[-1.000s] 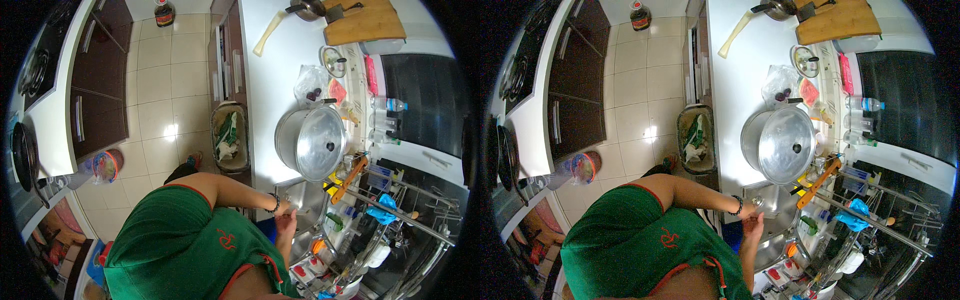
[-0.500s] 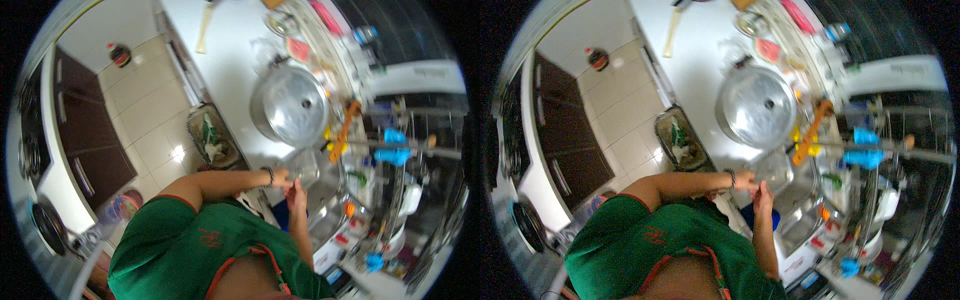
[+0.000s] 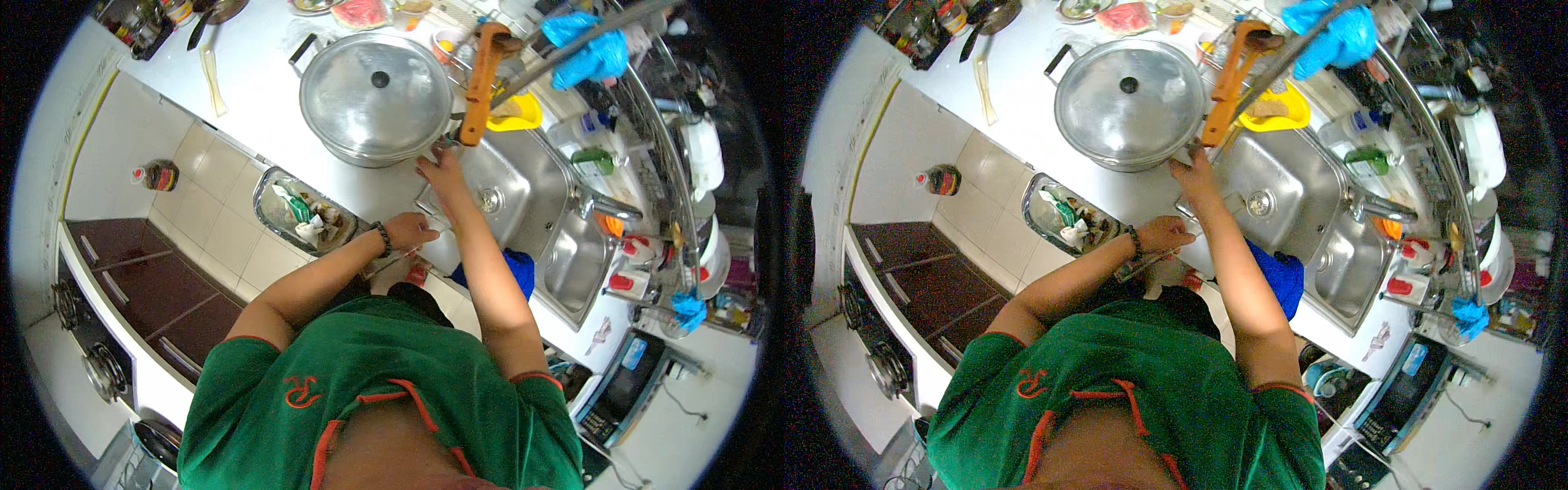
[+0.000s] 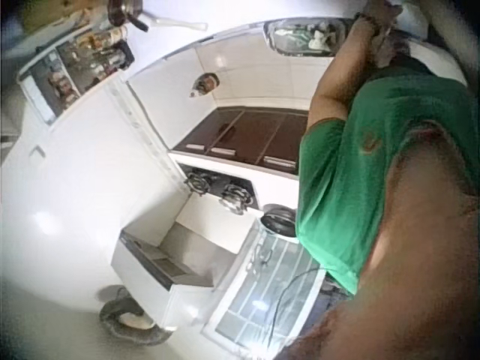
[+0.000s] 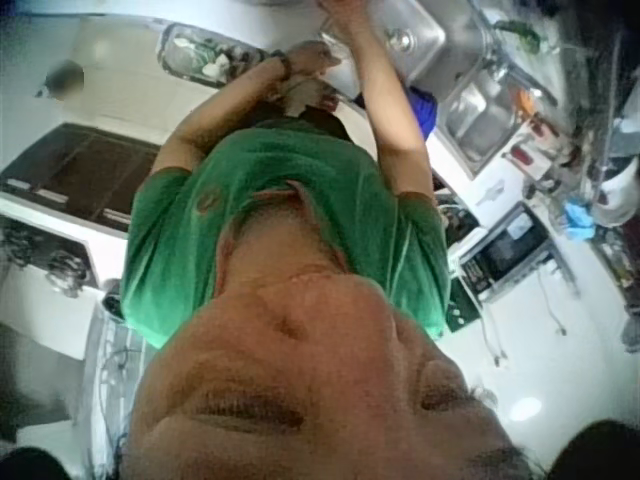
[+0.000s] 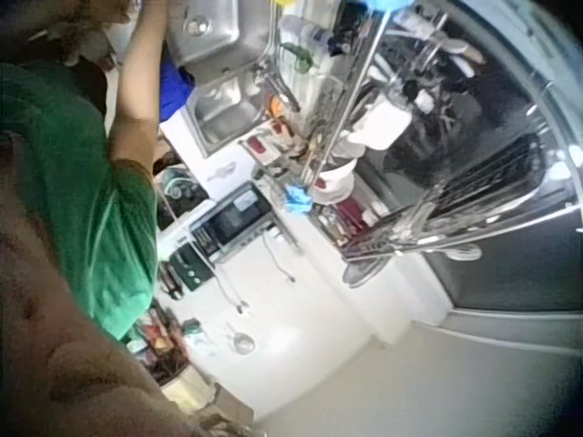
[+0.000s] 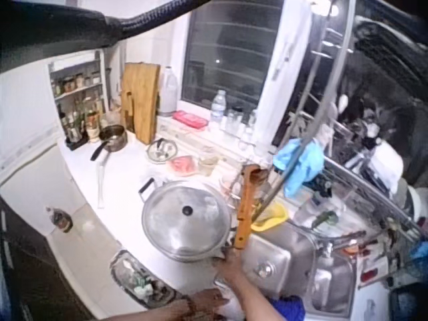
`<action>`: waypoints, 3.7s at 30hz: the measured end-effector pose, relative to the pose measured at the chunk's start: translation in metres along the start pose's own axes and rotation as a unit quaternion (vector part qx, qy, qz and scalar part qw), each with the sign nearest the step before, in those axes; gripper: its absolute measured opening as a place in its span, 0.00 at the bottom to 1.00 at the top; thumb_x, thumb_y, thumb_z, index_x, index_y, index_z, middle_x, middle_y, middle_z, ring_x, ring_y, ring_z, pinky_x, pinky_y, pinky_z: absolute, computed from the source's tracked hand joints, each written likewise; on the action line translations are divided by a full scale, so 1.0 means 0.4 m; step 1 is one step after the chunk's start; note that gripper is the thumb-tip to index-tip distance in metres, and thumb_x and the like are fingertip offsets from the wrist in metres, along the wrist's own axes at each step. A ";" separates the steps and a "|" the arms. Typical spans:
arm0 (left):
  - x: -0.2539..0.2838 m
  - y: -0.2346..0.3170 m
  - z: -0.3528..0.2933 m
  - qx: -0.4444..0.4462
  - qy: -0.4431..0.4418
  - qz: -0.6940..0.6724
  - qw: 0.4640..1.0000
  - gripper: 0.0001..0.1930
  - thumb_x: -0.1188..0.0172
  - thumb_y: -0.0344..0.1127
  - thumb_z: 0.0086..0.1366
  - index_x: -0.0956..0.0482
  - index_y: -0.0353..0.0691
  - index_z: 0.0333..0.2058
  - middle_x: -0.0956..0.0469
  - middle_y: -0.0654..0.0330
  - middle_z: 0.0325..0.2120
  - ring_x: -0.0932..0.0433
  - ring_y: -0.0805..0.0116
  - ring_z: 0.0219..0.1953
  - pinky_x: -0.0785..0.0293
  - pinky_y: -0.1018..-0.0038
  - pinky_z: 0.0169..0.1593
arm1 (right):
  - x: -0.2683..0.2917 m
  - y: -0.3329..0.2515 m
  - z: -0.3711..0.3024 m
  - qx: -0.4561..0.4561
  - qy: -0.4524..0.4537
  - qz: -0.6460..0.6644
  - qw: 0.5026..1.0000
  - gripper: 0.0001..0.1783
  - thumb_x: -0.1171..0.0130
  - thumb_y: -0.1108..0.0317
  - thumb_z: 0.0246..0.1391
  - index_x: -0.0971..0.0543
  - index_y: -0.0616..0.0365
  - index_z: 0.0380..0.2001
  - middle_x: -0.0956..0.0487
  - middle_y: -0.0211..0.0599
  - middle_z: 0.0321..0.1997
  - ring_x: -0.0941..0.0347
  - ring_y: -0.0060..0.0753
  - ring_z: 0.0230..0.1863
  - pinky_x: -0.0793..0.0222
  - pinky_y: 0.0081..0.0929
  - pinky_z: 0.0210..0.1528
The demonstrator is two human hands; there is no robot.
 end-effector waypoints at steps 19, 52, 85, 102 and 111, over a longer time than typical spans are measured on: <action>-0.032 0.120 -0.024 0.104 0.061 -0.066 0.990 0.16 0.44 0.42 0.58 0.27 0.32 0.34 0.25 0.58 0.19 0.25 0.73 0.16 0.26 0.79 0.19 | 0.044 -0.073 -0.148 0.306 -0.055 -0.170 0.935 0.17 0.49 0.77 0.49 0.29 0.61 0.45 0.29 0.46 0.49 0.33 0.46 0.51 0.38 0.34 0.54; -0.258 0.225 0.083 0.078 0.179 -0.235 0.952 0.16 0.39 0.33 0.56 0.29 0.38 0.43 0.24 0.62 0.28 0.25 0.75 0.25 0.26 0.81 0.28 | 0.691 0.244 -0.613 0.204 0.061 -0.365 0.906 0.18 0.40 0.70 0.40 0.27 0.61 0.38 0.30 0.43 0.37 0.34 0.48 0.42 0.37 0.40 0.45; -0.302 0.327 0.092 -0.099 0.048 -0.260 0.959 0.20 0.42 0.21 0.53 0.32 0.38 0.46 0.24 0.59 0.31 0.25 0.76 0.30 0.28 0.83 0.33 | 0.619 -0.019 -0.185 0.070 -0.120 0.338 0.931 0.20 0.45 0.74 0.50 0.33 0.62 0.48 0.25 0.41 0.35 0.27 0.30 0.34 0.29 0.26 0.35; -0.286 0.317 0.117 -0.062 0.090 -0.213 0.971 0.15 0.41 0.24 0.55 0.29 0.38 0.42 0.27 0.67 0.22 0.28 0.80 0.22 0.33 0.85 0.25 | 0.609 0.018 -0.151 -0.037 0.007 0.386 0.922 0.07 0.44 0.67 0.53 0.30 0.57 0.31 0.29 0.31 0.19 0.29 0.30 0.19 0.28 0.32 0.24; -0.267 0.284 0.113 -0.030 0.096 -0.142 0.985 0.16 0.36 0.32 0.52 0.29 0.37 0.38 0.27 0.65 0.19 0.29 0.78 0.21 0.32 0.81 0.25 | 0.622 0.042 -0.146 -0.078 -0.003 0.387 0.919 0.14 0.52 0.57 0.58 0.31 0.56 0.27 0.27 0.39 0.19 0.27 0.39 0.24 0.27 0.39 0.33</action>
Point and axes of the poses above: each hand's wrist, its own z-axis towards the middle knuckle, its own x-axis out of the back of the hand, y = z × x, the point moved 3 cm from there along z, towards the middle knuckle
